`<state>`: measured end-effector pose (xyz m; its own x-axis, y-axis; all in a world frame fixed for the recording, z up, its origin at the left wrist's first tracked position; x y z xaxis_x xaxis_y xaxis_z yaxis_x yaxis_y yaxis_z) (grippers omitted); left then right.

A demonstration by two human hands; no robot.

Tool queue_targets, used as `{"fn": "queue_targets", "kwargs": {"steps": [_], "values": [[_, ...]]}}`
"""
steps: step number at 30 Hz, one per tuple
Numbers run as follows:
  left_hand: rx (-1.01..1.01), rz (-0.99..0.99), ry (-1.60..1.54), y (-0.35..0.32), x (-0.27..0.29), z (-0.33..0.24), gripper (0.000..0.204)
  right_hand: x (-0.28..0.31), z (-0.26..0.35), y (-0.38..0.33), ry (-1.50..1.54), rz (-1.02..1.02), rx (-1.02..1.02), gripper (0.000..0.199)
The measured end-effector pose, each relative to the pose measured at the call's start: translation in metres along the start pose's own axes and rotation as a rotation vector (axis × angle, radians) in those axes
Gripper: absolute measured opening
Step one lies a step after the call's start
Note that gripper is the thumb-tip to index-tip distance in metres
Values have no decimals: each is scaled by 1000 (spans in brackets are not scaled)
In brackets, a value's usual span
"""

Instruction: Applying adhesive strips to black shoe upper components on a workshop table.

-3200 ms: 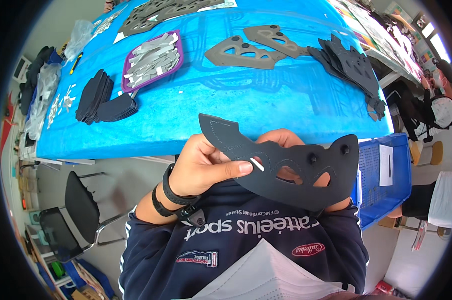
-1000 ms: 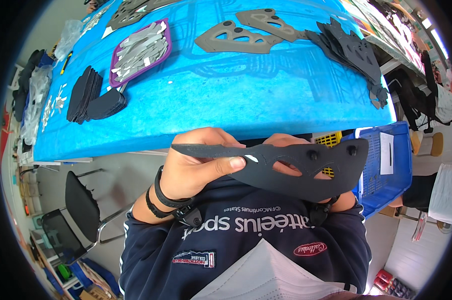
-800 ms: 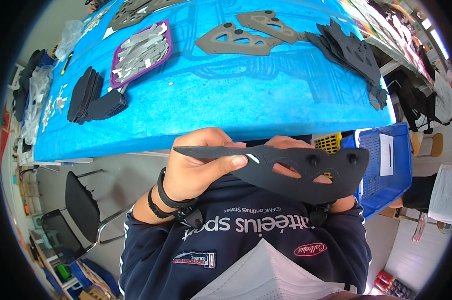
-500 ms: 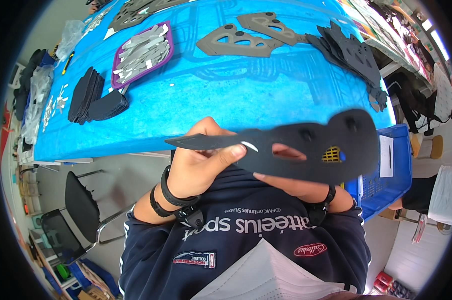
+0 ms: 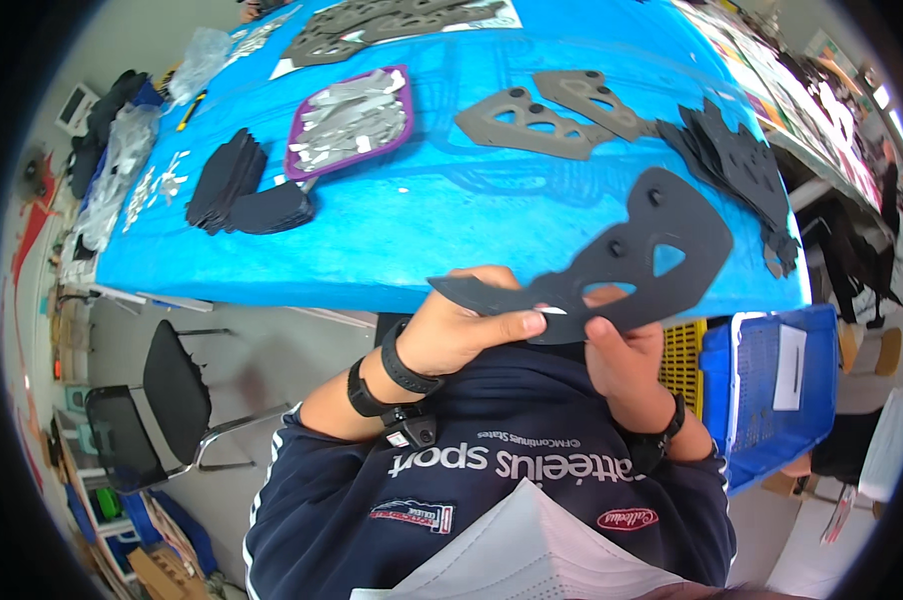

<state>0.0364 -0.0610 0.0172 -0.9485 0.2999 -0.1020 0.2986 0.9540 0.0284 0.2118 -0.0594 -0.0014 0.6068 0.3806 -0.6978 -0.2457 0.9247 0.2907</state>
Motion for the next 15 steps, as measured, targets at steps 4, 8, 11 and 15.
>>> {"fn": "queue_targets", "kwargs": {"steps": [4, 8, 11, 15], "values": [[-140, 115, 43, 0, 8, -6, 12, 12, 19, 6, 92, -157, 74, 66], [14, 116, 316, -8, 24, -21, 12, 40, 45, 9, 42, -334, 270, 57], [-35, -8, 226, -6, 26, -30, 11, 52, 52, 8, -353, -5, 413, 39], [-52, 22, 278, 7, 42, -46, 30, 36, 59, 23, -1344, 31, 453, 19]]}}
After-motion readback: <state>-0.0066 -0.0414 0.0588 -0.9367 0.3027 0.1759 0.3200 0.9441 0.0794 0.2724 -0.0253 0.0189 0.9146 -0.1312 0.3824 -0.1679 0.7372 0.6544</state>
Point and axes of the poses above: each hand's wrist, its own y-axis towards the middle knuckle, its own x-axis out of the back of the hand, z = x × y, the point moved 1 cm from there along y, towards the middle knuckle, and after that the axes turned 15 degrees about y, right-handed, at the moved point
